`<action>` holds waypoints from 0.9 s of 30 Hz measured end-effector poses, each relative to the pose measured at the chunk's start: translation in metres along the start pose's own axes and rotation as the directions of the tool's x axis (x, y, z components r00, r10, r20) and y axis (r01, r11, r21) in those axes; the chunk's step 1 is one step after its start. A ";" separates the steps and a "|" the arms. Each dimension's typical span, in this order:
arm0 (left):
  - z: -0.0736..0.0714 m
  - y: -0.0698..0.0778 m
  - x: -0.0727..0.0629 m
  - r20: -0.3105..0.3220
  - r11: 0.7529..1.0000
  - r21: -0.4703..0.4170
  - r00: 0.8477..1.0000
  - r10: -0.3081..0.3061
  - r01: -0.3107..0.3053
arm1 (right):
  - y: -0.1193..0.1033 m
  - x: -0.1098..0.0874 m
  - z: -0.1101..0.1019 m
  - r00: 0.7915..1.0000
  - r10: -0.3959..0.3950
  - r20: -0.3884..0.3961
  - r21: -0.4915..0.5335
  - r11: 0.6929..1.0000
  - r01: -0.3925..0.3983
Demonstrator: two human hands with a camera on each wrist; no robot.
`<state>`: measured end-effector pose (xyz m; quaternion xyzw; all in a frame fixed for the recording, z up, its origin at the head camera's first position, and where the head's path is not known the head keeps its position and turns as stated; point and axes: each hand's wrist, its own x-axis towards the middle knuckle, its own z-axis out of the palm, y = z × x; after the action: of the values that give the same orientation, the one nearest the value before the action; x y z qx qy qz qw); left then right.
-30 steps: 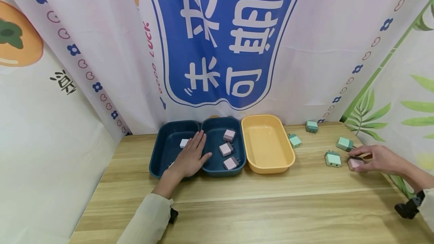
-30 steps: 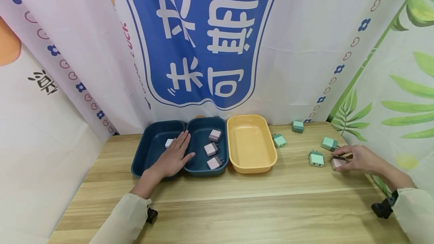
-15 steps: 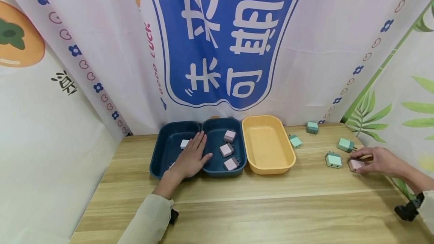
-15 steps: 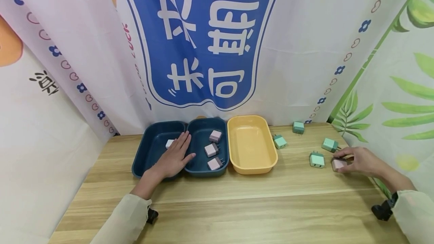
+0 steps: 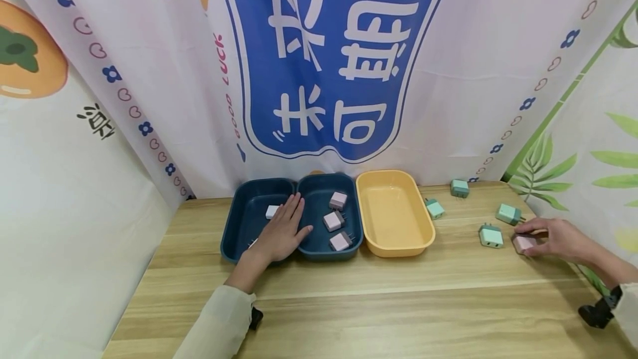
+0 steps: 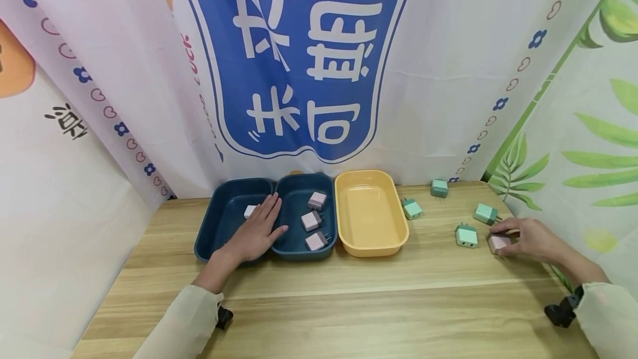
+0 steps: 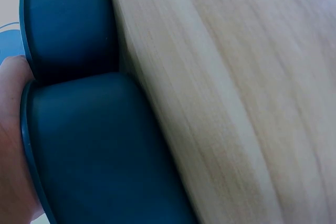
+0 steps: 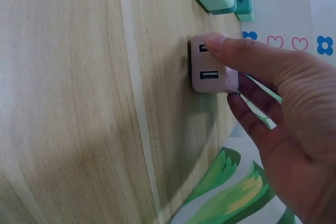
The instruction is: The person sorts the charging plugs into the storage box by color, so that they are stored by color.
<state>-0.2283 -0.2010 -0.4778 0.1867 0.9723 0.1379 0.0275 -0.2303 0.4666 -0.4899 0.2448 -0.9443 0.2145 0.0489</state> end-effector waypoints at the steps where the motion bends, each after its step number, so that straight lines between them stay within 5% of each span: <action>1: 0.000 0.000 0.000 0.000 1.000 0.000 1.000 -0.001 0.001 | 0.000 0.000 0.000 1.000 -0.004 -0.004 -0.004 1.000 0.004; 27: 0.003 -0.002 0.001 -0.014 1.000 0.002 1.000 -0.008 0.008 | -0.004 -0.002 -0.003 0.999 -0.022 -0.039 0.044 0.999 0.024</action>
<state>-0.2295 -0.2014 -0.4813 0.1818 0.9733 0.1382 0.0210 -0.2267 0.4658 -0.4860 0.2524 -0.9353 0.2395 0.0641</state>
